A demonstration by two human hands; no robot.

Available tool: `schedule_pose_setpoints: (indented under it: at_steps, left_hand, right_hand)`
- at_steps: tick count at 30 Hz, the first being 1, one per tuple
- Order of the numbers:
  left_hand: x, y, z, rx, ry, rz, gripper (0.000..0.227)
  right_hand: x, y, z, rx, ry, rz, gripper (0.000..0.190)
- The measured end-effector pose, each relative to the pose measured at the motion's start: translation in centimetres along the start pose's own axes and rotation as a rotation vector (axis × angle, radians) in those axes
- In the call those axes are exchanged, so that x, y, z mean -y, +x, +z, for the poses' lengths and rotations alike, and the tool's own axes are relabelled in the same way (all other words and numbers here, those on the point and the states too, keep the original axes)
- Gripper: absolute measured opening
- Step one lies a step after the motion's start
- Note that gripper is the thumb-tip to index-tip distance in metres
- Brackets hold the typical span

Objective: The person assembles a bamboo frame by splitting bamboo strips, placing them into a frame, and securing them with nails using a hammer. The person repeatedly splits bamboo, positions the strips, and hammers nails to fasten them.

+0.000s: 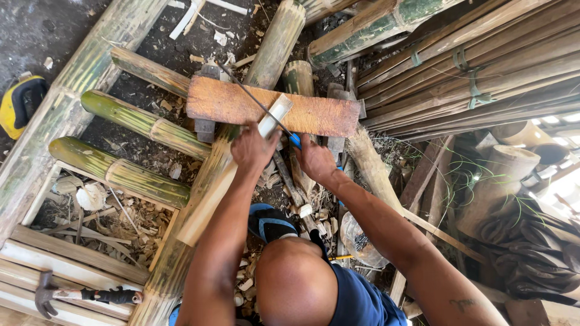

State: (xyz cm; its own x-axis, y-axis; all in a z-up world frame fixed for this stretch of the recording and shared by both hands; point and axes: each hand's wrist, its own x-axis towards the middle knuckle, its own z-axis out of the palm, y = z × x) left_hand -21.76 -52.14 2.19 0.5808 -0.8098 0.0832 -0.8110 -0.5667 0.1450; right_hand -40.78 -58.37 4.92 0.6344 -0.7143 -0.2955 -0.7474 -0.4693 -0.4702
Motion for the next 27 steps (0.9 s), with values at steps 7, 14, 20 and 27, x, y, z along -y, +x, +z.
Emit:
schedule_pose_setpoints:
  at_steps: [7, 14, 20, 27]
  left_hand:
    - [9.1, -11.1, -4.4, 0.11, 0.03, -0.001, 0.072]
    - [2.6, -11.8, -3.6, 0.422, -0.918, -0.156, 0.043]
    - [1.6, -11.4, -4.3, 0.373, -0.866, -0.141, 0.033]
    - [0.7, -10.9, -3.8, 0.257, -0.924, -0.078, 0.036]
  right_hand:
    - [0.6, -0.6, -0.1, -0.03, 0.035, -0.004, 0.03]
    - [3.2, 2.2, -0.8, -0.554, 0.369, -0.272, 0.033]
    - [4.3, 3.4, -2.9, -0.277, 0.116, -0.074, 0.027]
    - [3.0, 3.2, -1.5, -0.332, 0.119, -0.124, 0.031]
